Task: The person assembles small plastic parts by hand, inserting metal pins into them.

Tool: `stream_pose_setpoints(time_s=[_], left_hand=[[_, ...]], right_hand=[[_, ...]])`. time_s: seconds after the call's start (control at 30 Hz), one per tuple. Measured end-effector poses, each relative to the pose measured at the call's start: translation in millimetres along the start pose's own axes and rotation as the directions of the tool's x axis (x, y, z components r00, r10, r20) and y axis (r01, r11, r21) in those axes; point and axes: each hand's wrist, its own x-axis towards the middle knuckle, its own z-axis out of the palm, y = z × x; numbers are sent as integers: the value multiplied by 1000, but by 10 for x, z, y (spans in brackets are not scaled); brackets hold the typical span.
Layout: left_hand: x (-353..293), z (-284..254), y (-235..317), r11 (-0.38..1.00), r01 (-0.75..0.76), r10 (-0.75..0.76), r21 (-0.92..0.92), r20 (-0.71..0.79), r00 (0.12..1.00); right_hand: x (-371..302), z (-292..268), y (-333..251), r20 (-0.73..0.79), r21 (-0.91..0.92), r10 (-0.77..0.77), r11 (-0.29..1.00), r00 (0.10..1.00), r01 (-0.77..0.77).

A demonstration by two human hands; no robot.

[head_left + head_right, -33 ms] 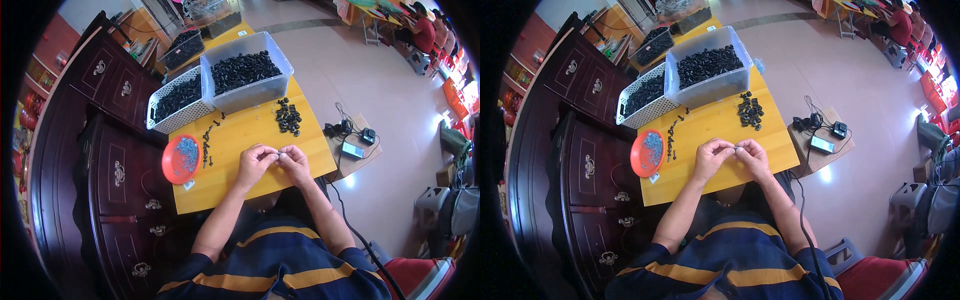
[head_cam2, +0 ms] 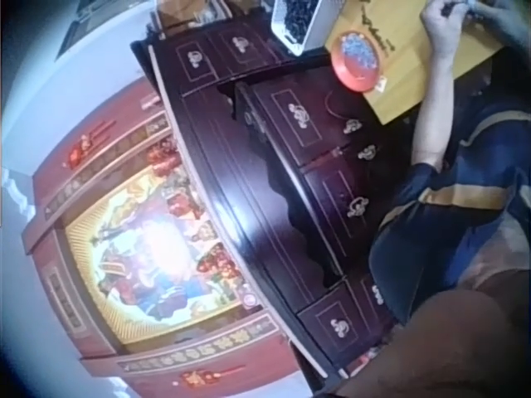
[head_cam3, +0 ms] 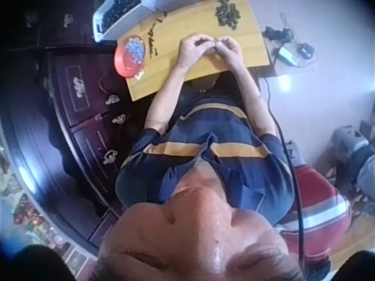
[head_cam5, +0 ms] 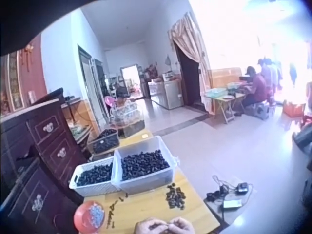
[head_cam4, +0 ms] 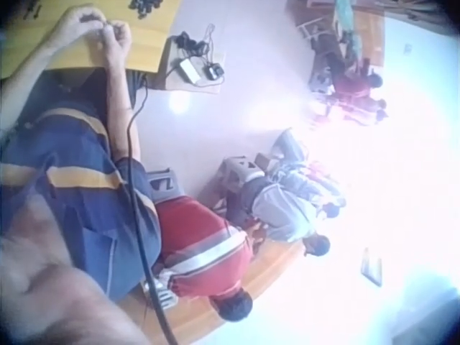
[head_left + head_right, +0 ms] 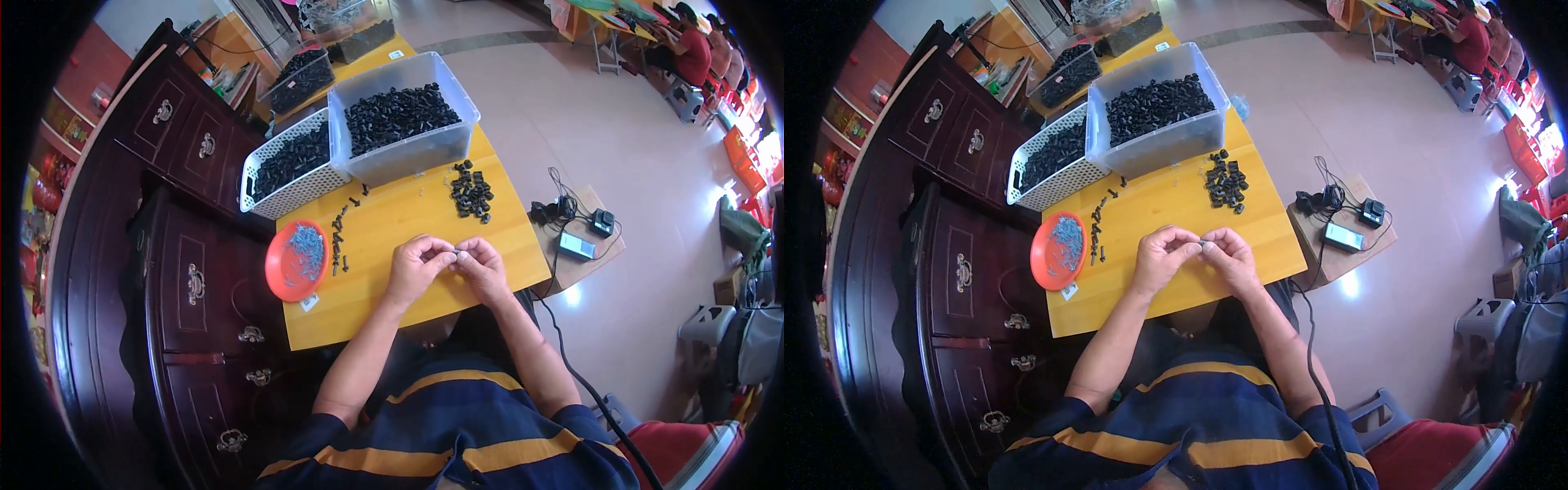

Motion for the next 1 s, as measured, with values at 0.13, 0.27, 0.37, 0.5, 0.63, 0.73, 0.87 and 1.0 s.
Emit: stream_pose_setpoints(time_s=[0.13,0.27,0.37,0.5,0.63,0.73,0.87,1.0], left_hand=[[131,-21,-40,948,186,-157,-259,129,979],[354,-34,-89,886,295,-258,-357,149,955],[519,121,-189,993,113,-115,27,60,992],[717,300,-286,836,-160,127,526,98,987],[794,414,-323,742,-178,148,646,101,984],[811,423,-396,686,-201,184,699,100,978],[780,384,-363,761,-139,94,634,104,990],[713,374,-288,771,-122,94,625,78,993]], right_hand=[[20,-53,-71,95,56,22,998,995,-27],[14,-39,-146,47,183,57,981,997,-64],[20,-76,-148,22,293,76,953,997,-79],[34,-120,-132,80,338,51,938,996,-75],[38,-89,-149,43,344,72,935,996,-82],[45,-32,-185,45,341,62,937,997,-73],[55,-28,-209,36,335,71,939,997,-79],[62,-36,-183,46,330,54,941,997,-66]])
